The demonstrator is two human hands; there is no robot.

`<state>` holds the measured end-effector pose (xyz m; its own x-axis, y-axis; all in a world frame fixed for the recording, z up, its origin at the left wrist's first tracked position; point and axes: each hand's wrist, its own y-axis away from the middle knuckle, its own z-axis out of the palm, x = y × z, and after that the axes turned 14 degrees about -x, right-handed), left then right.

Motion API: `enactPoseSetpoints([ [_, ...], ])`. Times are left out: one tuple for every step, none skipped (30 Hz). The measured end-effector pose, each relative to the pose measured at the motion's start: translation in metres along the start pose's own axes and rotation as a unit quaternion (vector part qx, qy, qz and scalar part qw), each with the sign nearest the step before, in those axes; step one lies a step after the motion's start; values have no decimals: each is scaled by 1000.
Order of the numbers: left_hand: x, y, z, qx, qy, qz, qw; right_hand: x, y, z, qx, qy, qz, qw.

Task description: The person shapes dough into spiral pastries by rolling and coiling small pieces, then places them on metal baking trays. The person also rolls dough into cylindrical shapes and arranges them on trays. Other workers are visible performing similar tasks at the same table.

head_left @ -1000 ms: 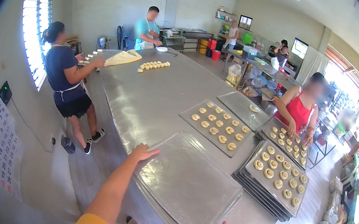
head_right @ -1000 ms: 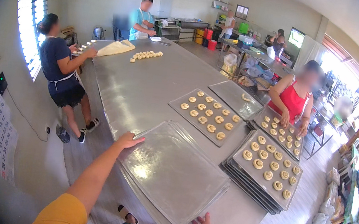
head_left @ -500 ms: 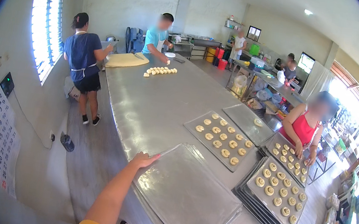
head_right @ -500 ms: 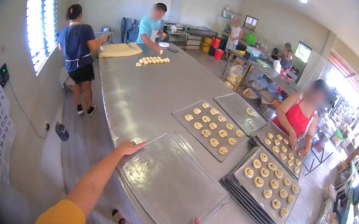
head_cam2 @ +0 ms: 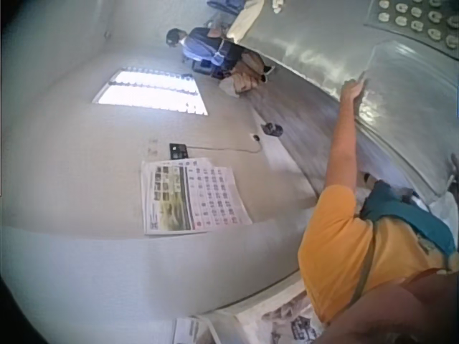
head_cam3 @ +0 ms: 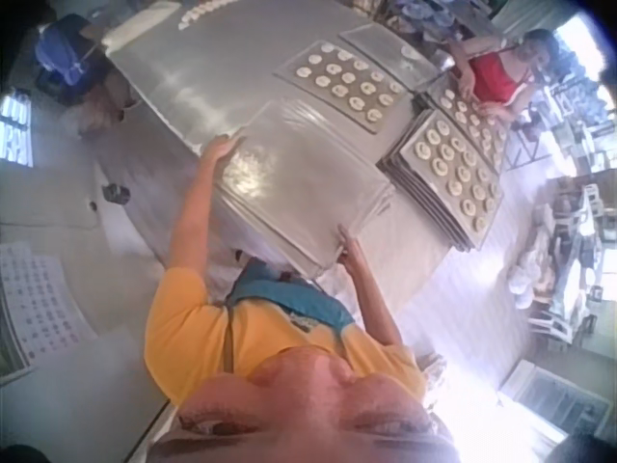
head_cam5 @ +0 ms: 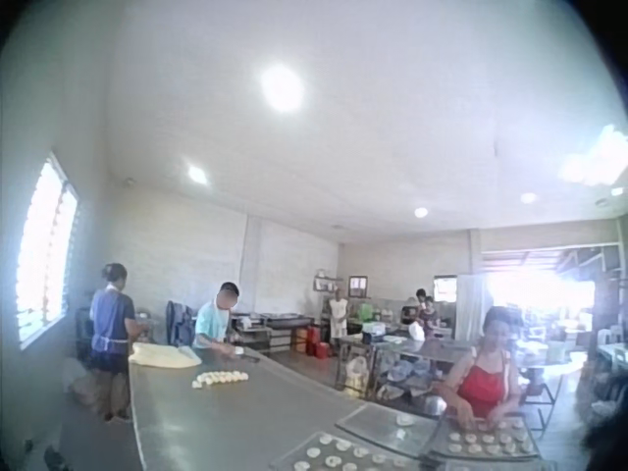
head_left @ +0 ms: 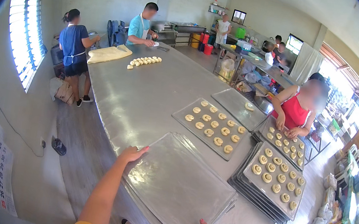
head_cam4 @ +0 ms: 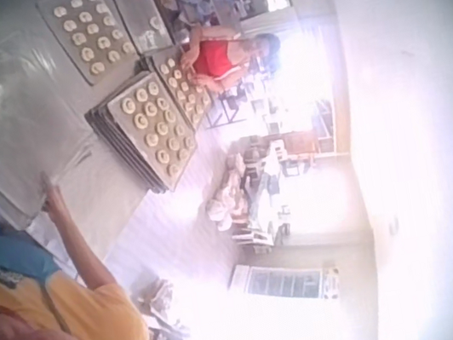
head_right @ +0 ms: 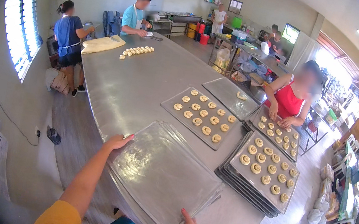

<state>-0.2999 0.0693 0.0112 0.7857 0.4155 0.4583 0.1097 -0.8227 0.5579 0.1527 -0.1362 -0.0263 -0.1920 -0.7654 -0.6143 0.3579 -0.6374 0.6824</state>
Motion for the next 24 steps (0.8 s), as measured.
enactPoseSetpoints([
  [-3, -5, -3, 7, -4, 7, 1000, -1, -1, 5, 15, -4, 0, 1000],
  [-7, -10, -6, 13, -9, 13, 1000, -1, -3, 12, 2, 3, -12, 1000],
  [-11, -14, -9, 19, -13, 17, 1000, -3, -3, 19, 2, 3, -18, 1000],
  [-16, -18, -13, 21, -14, 17, 1000, -5, -5, 26, 1, 1, -19, 1000],
  [-20, -23, -18, 26, -14, 17, 999, -7, -7, 35, 1, 4, -18, 1000],
  [-24, -27, -23, 24, -8, 11, 1000, -9, -10, 42, 1, 5, -13, 1000],
  [-29, -31, -28, 23, -11, 13, 1000, -12, -13, 51, 1, 7, -13, 1000],
  [-33, -35, -35, 16, -9, 10, 1000, -15, -18, 59, 5, 9, -5, 1000],
  [-38, -38, -41, 14, -1, 6, 1000, -18, -22, 67, 9, 10, -1, 1000],
  [-43, -42, -47, 16, -1, 9, 1000, -21, -28, 74, 13, 12, -6, 1000],
  [-48, -45, -53, 22, 3, 12, 1000, -23, -34, 81, 15, 17, -4, 1000],
  [-52, -49, -59, 25, 9, 13, 1000, -25, -40, 89, 17, 22, -11, 1000],
  [-56, -54, -67, 22, 12, 19, 1000, -26, -47, 96, 22, 24, -16, 999],
  [-60, -60, -74, 16, 17, 21, 1000, -27, -53, 103, 24, 27, -13, 999],
  [-65, -65, -80, 4, 21, 17, 1000, -28, -59, 110, 28, 26, -6, 999],
  [-69, -71, -88, -12, 18, 27, 999, -30, -64, 118, 42, 23, -2, 999],
  [-72, -77, -96, -31, 16, 31, 999, -30, -69, 125, 44, 29, -4, 999],
  [-75, -84, -103, -50, 14, 34, 998, -31, -74, 133, 58, 35, -6, 998],
  [-79, -90, -110, -42, 10, 40, 998, -32, -79, 140, 70, 42, -13, 997],
  [-82, -95, -115, -33, 7, 46, 998, -34, -83, 147, 80, 39, -13, 996],
  [-85, -99, -119, -27, 7, 44, 999, -35, -89, 154, 87, 38, -16, 995],
  [-89, -104, -123, -28, 7, 55, 998, -36, -93, 161, 99, 36, -8, 994],
  [-91, -108, -127, -30, 10, 57, 998, -37, -98, 167, 93, 31, -18, 995],
  [-94, -112, -132, -29, 19, 51, 998, -38, -102, 173, 91, 26, -18, 995],
])
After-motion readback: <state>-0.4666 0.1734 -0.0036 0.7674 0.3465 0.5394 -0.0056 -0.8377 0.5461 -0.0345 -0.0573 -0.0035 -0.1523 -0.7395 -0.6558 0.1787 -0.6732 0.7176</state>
